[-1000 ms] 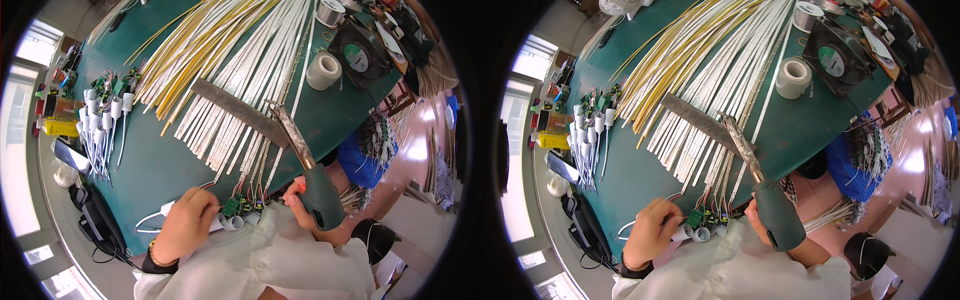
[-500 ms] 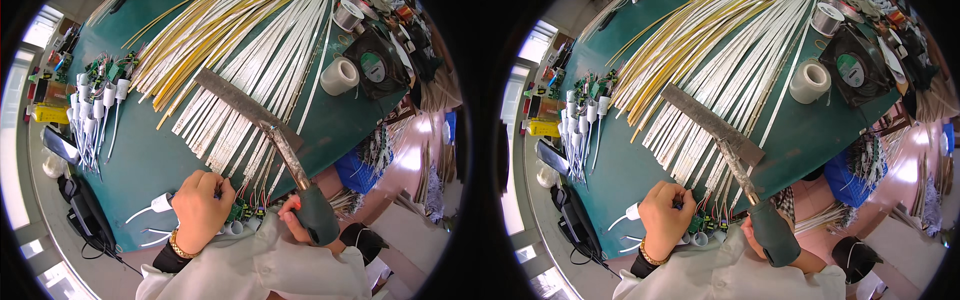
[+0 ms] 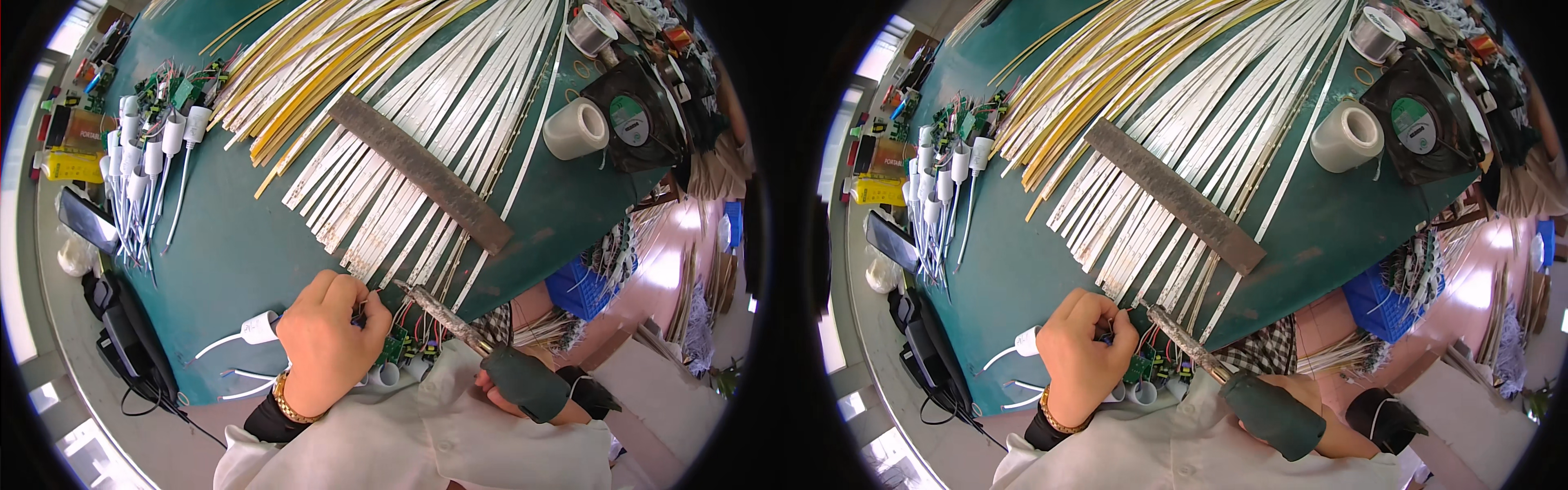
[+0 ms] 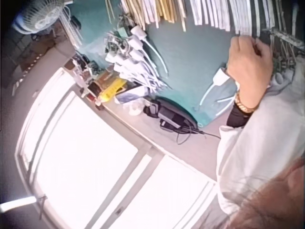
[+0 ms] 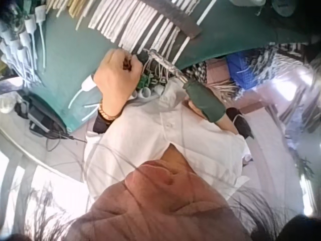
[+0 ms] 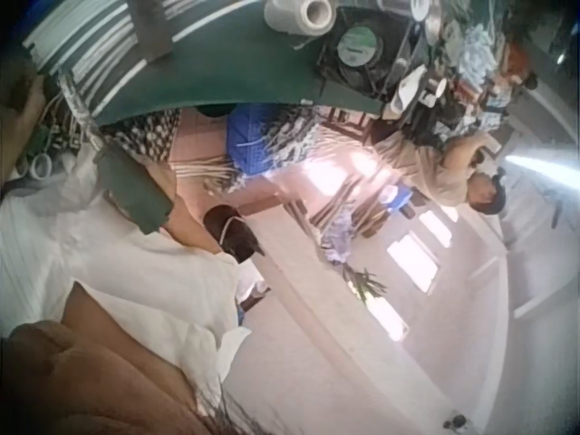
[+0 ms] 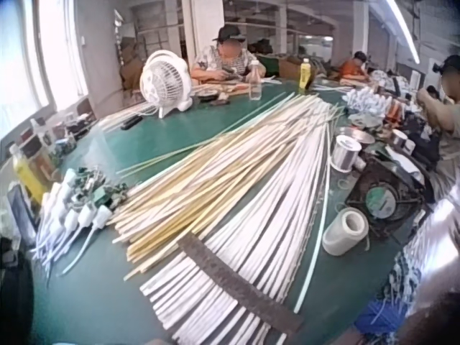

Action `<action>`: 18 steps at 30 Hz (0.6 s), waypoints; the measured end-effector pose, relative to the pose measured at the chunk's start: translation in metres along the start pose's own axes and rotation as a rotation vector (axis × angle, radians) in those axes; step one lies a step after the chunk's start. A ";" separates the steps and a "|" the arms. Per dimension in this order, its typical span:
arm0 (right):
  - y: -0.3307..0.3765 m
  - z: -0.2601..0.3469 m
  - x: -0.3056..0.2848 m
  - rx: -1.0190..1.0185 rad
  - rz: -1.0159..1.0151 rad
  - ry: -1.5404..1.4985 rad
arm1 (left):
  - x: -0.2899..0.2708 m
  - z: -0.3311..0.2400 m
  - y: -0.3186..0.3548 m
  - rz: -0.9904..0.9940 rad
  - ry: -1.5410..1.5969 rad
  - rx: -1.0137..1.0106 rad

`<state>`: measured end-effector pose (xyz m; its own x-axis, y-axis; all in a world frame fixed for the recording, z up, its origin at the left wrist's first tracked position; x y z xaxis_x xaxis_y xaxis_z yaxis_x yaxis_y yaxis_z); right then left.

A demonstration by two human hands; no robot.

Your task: The person connects circuit board wires to the ends of LED strips by hand and solders them into place using a soldering gun.

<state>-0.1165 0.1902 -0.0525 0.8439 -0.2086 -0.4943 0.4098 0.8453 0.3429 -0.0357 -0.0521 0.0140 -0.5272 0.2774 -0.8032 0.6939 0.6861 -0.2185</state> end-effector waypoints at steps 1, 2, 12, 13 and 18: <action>0.001 -0.001 0.001 -0.052 -0.031 -0.014 | 0.000 0.001 0.000 -0.002 -0.004 -0.007; 0.002 -0.007 0.004 -0.054 -0.024 -0.014 | 0.000 0.000 -0.001 -0.008 -0.011 0.006; 0.005 -0.018 0.006 -0.014 0.030 -0.279 | 0.003 0.001 0.003 -0.026 -0.062 0.021; 0.005 -0.014 0.005 -0.028 0.038 -0.238 | 0.003 0.001 0.003 -0.025 -0.057 0.016; 0.040 -0.075 0.035 0.482 0.080 -0.662 | 0.004 -0.001 0.000 -0.018 -0.037 0.041</action>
<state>-0.0964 0.2538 -0.1163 0.8445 -0.5312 0.0678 0.3167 0.5975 0.7367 -0.0378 -0.0502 0.0112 -0.5216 0.2396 -0.8189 0.7046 0.6622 -0.2551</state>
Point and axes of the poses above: each hand's wrist, its own y-axis away from the middle knuckle, its own x-axis out of the palm, z = x × y, the point moved 7 cm from there along -y, towards the middle knuckle, and after that the axes turned 5 degrees about -z, right-handed, at the moved point
